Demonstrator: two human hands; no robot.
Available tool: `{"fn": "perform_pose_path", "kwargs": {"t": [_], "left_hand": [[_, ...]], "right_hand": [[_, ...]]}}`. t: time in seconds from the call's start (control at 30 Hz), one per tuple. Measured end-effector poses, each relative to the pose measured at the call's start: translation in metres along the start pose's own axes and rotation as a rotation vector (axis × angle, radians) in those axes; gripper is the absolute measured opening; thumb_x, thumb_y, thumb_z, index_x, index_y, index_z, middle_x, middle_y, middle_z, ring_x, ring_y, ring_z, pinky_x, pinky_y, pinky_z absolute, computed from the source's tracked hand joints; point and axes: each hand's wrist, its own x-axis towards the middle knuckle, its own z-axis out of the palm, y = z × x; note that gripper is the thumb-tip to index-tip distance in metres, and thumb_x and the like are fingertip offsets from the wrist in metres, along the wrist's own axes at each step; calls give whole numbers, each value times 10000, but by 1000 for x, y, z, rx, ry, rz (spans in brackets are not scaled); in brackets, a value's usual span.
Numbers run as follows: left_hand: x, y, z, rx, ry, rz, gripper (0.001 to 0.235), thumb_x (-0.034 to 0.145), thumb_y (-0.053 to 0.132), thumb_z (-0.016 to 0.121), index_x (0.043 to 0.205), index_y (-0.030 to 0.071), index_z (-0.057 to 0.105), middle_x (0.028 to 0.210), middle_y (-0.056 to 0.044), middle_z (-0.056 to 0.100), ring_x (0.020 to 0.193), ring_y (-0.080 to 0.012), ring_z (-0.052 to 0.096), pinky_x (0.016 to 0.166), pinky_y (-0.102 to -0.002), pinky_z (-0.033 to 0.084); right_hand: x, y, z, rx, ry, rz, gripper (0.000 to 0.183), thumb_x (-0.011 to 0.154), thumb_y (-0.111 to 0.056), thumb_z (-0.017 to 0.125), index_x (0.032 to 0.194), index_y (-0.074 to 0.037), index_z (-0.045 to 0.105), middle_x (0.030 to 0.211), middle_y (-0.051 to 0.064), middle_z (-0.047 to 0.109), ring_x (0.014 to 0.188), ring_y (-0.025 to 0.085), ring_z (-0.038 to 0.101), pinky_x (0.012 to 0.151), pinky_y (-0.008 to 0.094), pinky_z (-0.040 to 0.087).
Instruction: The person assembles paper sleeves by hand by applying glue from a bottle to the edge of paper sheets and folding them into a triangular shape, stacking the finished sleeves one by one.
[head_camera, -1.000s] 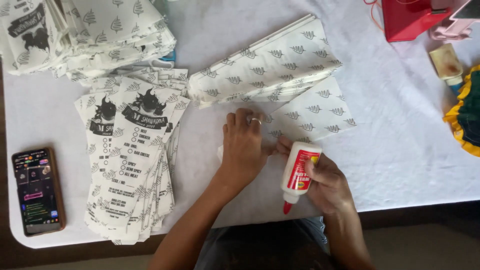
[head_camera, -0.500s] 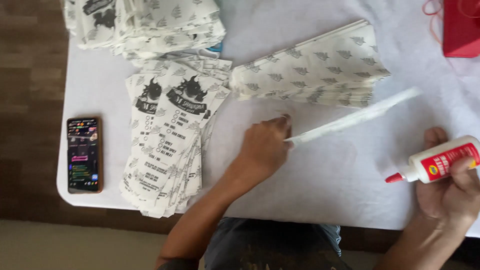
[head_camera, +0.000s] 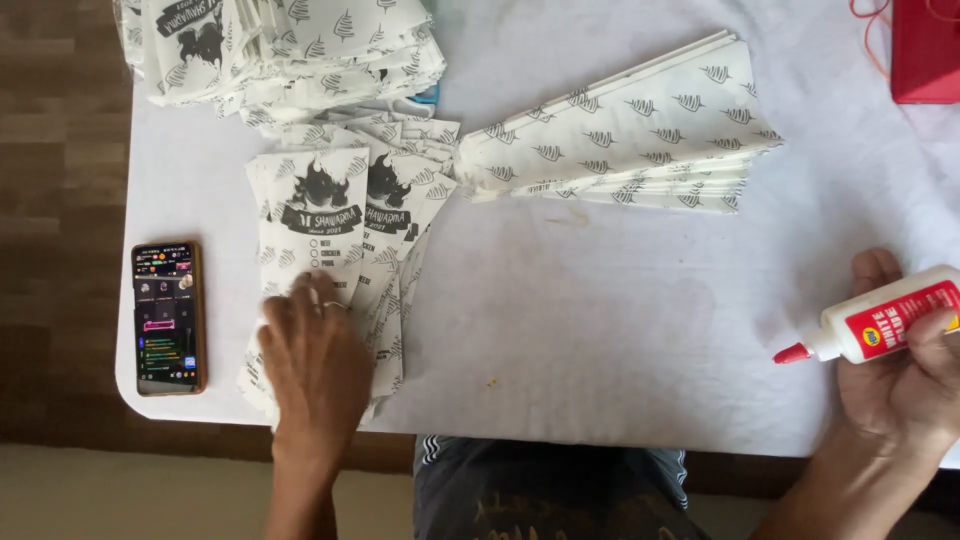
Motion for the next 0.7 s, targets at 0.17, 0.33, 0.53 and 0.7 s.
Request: {"fn": "perform_pose_path", "kwargs": {"t": [0.17, 0.33, 0.53, 0.7], "left_hand": [[46, 65, -26, 23, 37, 83, 810, 1117, 650, 196, 1216, 22, 697, 1406, -214, 651, 1334, -356, 548, 1077, -424, 464], [114, 162, -20, -651, 408, 503, 422, 749, 305, 913, 987, 10, 729, 1073, -97, 694, 1004, -278, 645, 660, -369, 598], [149, 196, 17, -702, 281, 704, 212, 798, 332, 885, 745, 159, 774, 722, 9, 712, 757, -202, 686, 455, -368, 528], [169, 183, 22, -1065, 32, 683, 242, 762, 316, 908, 964, 201, 840, 878, -1, 804, 804, -191, 746, 684, -356, 561]], "right_hand": [[0, -1, 3, 114, 33, 35, 718, 759, -171, 1012, 1290, 96, 611, 1434, 347, 603, 1405, 429, 665, 1229, 449, 613], [0, -4, 1, 187, 4, 60, 679, 754, -99, 998, 1272, 111, 611, 1407, 362, 600, 1393, 444, 645, 1177, 448, 626], [3, 0, -6, 288, 28, 60, 749, 759, -19, 966, 1366, 182, 577, 1429, 421, 594, 1390, 518, 605, 1177, 530, 570], [4, -1, -6, 238, 18, 64, 768, 734, -68, 984, 1362, 129, 588, 1447, 388, 590, 1413, 481, 605, 1237, 496, 535]]}}
